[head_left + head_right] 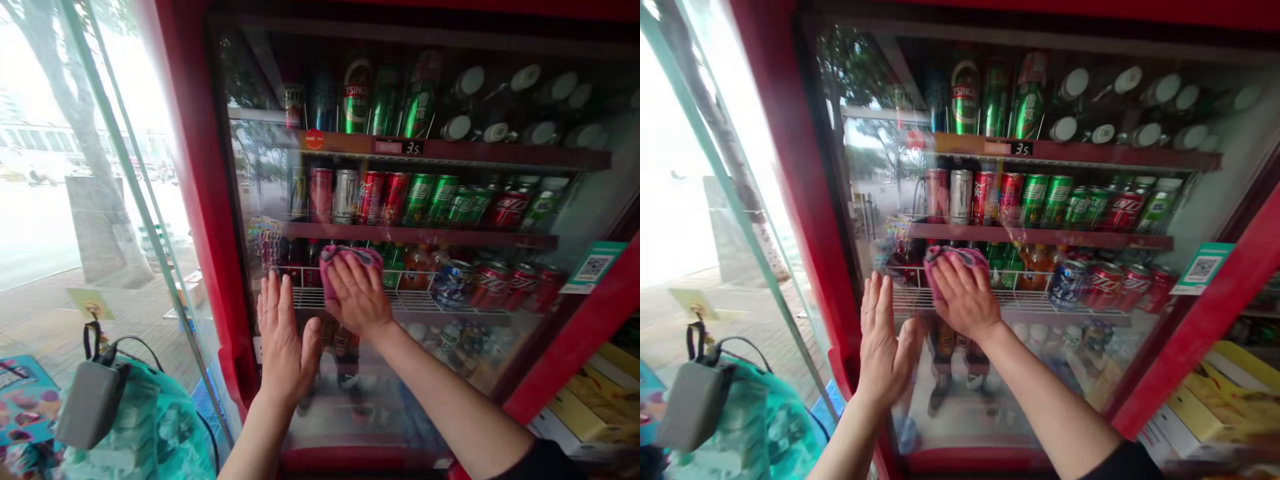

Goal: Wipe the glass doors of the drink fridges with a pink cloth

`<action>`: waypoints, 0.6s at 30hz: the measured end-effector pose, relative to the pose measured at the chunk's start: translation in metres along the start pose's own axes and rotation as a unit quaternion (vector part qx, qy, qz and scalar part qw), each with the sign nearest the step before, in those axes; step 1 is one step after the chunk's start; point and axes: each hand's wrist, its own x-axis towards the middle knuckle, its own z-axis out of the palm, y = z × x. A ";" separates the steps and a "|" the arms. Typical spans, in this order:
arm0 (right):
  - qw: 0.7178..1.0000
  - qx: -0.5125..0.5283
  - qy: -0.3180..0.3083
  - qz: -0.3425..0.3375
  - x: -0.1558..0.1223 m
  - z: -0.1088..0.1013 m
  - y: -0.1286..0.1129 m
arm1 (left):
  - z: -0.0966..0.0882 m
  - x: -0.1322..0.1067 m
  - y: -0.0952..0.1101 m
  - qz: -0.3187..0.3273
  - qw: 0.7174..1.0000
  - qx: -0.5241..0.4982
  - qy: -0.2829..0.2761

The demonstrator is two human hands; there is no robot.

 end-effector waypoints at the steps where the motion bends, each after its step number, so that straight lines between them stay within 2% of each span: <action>1: 1.000 -0.011 0.010 0.024 -0.018 -0.006 0.019 | 0.002 0.000 0.001 -0.002 1.000 -0.001 -0.004; 4: 0.995 -0.045 0.025 0.091 -0.055 -0.015 0.054 | 0.000 0.002 -0.002 -0.006 1.000 -0.001 -0.003; 7: 0.986 -0.058 0.044 0.149 -0.056 -0.010 0.045 | -0.009 0.003 -0.009 -0.008 1.000 0.005 0.003; 10: 0.980 -0.044 0.054 0.188 -0.031 0.004 0.005 | -0.020 0.002 -0.016 -0.014 1.000 0.018 -0.001; 12: 0.981 -0.023 0.048 0.187 -0.010 0.014 -0.028 | -0.028 0.002 -0.020 -0.016 0.999 0.027 -0.008; 15: 0.986 0.029 0.031 0.159 0.019 0.029 -0.075 | -0.037 0.001 -0.028 -0.016 0.999 0.038 -0.015; 18: 0.992 0.088 -0.028 0.089 0.044 0.040 -0.111 | -0.042 0.002 -0.036 -0.011 0.999 0.044 -0.009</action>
